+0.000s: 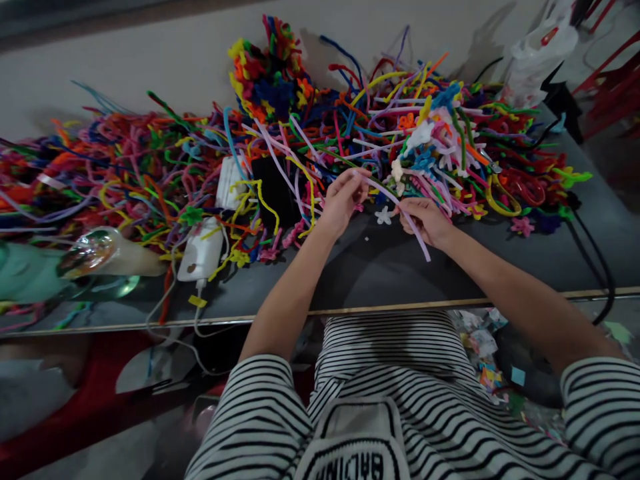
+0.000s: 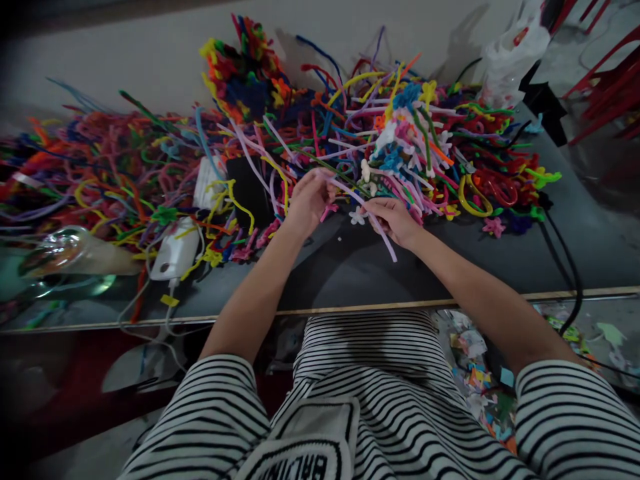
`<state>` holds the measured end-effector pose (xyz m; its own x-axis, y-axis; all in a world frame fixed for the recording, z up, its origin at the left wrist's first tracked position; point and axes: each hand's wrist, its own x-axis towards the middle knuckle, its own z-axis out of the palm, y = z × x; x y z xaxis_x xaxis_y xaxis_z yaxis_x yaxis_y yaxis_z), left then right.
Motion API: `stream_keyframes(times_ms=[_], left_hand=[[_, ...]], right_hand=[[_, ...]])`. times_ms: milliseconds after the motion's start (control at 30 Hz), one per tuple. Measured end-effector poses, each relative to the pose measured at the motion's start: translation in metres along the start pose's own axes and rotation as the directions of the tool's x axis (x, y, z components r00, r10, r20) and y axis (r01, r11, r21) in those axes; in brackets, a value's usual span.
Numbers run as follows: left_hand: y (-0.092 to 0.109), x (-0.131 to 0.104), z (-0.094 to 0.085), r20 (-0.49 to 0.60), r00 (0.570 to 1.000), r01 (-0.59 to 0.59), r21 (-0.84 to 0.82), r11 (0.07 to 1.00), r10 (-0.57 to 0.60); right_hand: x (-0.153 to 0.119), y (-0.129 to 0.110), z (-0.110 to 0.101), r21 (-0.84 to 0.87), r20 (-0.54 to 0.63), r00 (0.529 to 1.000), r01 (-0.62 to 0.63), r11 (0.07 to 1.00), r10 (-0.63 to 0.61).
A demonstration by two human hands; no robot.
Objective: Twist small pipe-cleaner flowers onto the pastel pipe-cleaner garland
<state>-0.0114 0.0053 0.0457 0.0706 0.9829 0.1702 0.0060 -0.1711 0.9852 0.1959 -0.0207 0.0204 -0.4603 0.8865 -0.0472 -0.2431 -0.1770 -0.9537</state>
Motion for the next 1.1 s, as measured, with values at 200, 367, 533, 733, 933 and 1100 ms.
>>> stream_keyframes(times_ms=[200, 367, 533, 733, 933, 1100], left_hand=[[-0.006, -0.006, -0.006, 0.09, 0.995, 0.035, 0.002, 0.999, -0.035], [-0.008, -0.016, 0.001, 0.249, 0.965, 0.112, -0.1, 0.989, -0.084], [-0.001, -0.022, 0.01, 0.371, 0.921, 0.191, -0.175, 0.966, -0.115], [0.001, -0.03, 0.029, 0.556, 0.792, 0.339, -0.053, 0.939, -0.255], [-0.014, -0.032, 0.043, 0.527, 0.78, 0.369, 0.05, 0.928, -0.338], [-0.019, -0.035, 0.04, 0.602, 0.736, 0.328, 0.085, 0.941, -0.31]], right_hand=[[0.003, -0.001, 0.004, -0.027, -0.128, 0.99, 0.055, 0.998, -0.058], [0.006, 0.007, 0.002, -0.051, -0.189, 0.975, 0.111, 0.992, -0.119], [0.009, 0.013, 0.005, -0.066, -0.252, 0.953, 0.158, 0.985, -0.17], [0.011, 0.018, 0.002, -0.203, -0.355, 0.909, 0.155, 0.967, -0.22], [0.013, 0.025, 0.005, -0.349, -0.448, 0.842, 0.143, 0.926, -0.299], [0.013, 0.024, 0.009, -0.348, -0.433, 0.84, 0.18, 0.92, -0.329]])
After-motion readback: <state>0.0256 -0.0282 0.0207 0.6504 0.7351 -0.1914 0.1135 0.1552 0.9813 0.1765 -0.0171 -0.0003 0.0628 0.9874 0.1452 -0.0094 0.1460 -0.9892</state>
